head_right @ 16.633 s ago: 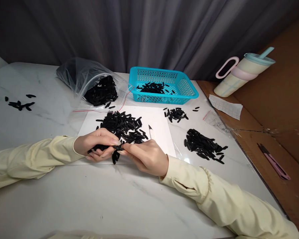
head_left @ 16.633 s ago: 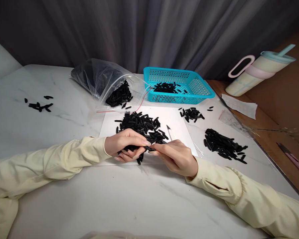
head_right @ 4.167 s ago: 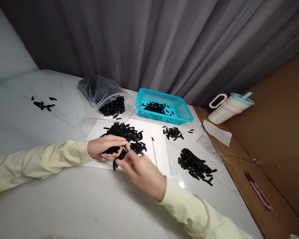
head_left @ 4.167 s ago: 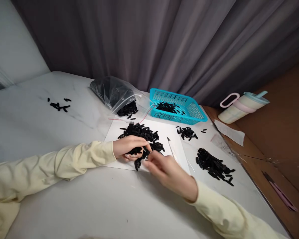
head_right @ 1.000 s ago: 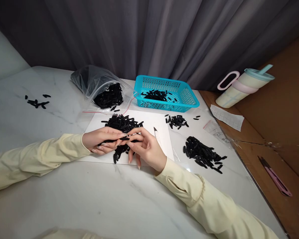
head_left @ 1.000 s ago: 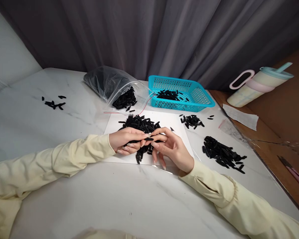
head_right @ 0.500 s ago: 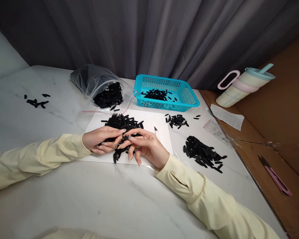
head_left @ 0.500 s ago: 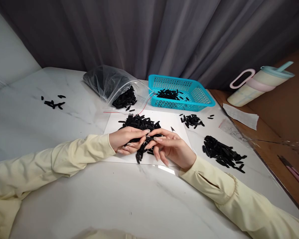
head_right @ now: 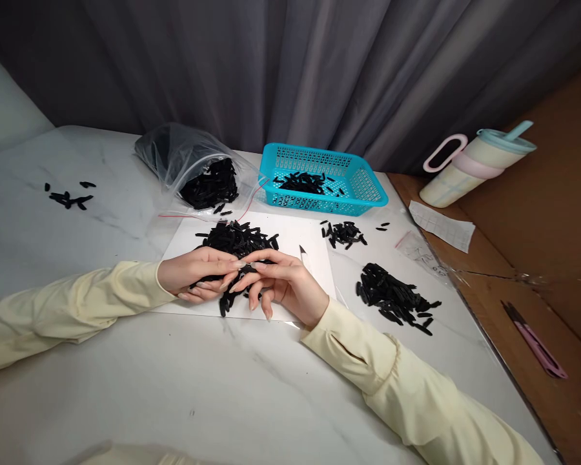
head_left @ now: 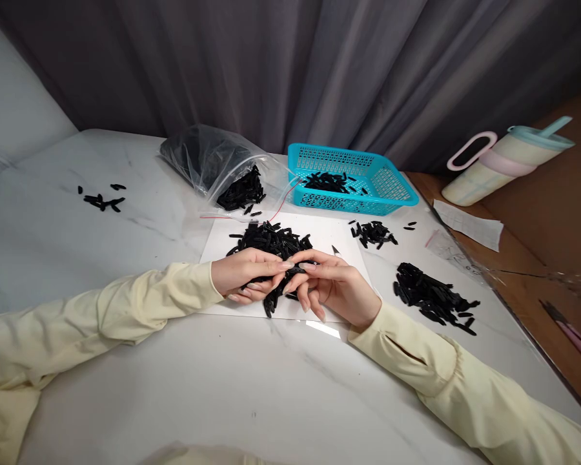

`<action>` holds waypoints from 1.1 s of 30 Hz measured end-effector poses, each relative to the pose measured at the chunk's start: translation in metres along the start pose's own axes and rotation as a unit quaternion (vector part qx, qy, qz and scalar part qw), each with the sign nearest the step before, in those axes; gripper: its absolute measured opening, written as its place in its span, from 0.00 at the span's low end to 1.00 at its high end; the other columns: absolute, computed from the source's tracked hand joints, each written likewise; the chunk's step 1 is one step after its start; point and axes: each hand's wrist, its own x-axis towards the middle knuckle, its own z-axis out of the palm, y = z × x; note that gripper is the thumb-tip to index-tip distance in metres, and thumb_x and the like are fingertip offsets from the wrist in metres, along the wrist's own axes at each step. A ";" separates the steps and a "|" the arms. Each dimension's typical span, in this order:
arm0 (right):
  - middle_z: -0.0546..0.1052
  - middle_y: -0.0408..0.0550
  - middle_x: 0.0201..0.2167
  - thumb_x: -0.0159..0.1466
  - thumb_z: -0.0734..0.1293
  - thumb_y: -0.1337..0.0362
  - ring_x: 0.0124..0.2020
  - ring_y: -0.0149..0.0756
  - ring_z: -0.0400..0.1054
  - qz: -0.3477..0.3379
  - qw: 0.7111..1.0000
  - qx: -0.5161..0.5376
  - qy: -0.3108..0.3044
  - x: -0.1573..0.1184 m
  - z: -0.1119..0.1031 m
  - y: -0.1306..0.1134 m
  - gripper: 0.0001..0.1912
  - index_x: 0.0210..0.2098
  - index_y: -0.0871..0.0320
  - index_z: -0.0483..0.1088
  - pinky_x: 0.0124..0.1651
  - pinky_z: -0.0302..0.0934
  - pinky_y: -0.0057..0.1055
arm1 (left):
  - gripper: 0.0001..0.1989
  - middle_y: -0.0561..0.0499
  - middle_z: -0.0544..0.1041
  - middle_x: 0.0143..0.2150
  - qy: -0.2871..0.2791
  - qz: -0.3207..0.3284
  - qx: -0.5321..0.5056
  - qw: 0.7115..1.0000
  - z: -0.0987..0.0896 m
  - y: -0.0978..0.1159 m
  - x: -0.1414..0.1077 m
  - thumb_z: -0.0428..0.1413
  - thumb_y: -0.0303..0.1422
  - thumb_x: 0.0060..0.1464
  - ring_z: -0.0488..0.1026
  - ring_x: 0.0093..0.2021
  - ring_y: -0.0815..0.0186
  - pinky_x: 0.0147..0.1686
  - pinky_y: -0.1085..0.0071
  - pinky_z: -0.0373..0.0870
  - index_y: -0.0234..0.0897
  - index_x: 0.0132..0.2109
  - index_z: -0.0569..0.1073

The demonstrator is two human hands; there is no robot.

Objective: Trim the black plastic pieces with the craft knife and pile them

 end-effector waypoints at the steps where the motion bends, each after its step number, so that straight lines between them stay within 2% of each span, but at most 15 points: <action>1: 0.77 0.52 0.29 0.59 0.61 0.67 0.20 0.32 0.69 0.001 1.000 0.001 -0.002 0.000 0.000 0.000 0.09 0.40 0.62 0.64 0.14 0.60 0.22 | 0.19 0.60 0.54 0.11 -0.003 0.001 0.000 1.000 0.000 0.000 0.000 0.54 0.44 0.50 0.48 0.09 0.80 0.03 0.86 0.47 0.33 0.23 0.64; 7: 0.77 0.50 0.27 0.58 0.63 0.66 0.19 0.32 0.69 0.003 1.000 -0.005 -0.005 0.000 0.004 0.001 0.09 0.38 0.60 0.62 0.13 0.60 0.21 | 0.19 0.60 0.54 0.12 -0.009 0.012 0.019 1.000 0.001 0.000 0.000 0.53 0.45 0.52 0.48 0.09 0.79 0.03 0.86 0.48 0.33 0.24 0.64; 11: 0.77 0.50 0.27 0.59 0.62 0.66 0.19 0.32 0.69 -0.005 1.000 -0.004 -0.015 0.001 0.004 0.002 0.09 0.39 0.60 0.61 0.13 0.60 0.21 | 0.18 0.61 0.55 0.12 -0.013 0.008 0.022 1.000 0.002 -0.001 0.001 0.56 0.44 0.49 0.49 0.09 0.79 0.04 0.86 0.48 0.33 0.24 0.64; 16: 0.76 0.50 0.30 0.59 0.62 0.68 0.20 0.32 0.69 -0.018 1.000 0.001 -0.018 0.000 0.003 0.001 0.09 0.40 0.61 0.62 0.13 0.60 0.22 | 0.18 0.61 0.55 0.12 -0.017 0.007 0.016 1.000 0.002 0.000 -0.001 0.53 0.44 0.52 0.48 0.09 0.80 0.04 0.86 0.48 0.34 0.26 0.64; 21: 0.75 0.49 0.30 0.57 0.64 0.67 0.21 0.31 0.69 -0.038 0.999 -0.014 0.011 0.000 0.002 0.003 0.11 0.40 0.61 0.65 0.13 0.59 0.21 | 0.17 0.61 0.54 0.12 -0.025 0.006 0.010 1.000 0.001 0.000 -0.001 0.52 0.45 0.52 0.47 0.09 0.79 0.04 0.86 0.48 0.34 0.27 0.63; 33: 0.75 0.50 0.30 0.57 0.67 0.64 0.21 0.29 0.68 -0.059 0.995 -0.045 0.066 0.001 0.004 0.005 0.09 0.34 0.63 0.68 0.14 0.59 0.21 | 0.18 0.61 0.54 0.13 -0.040 0.004 -0.005 0.999 -0.002 -0.002 0.001 0.49 0.46 0.54 0.47 0.10 0.79 0.04 0.86 0.49 0.35 0.29 0.62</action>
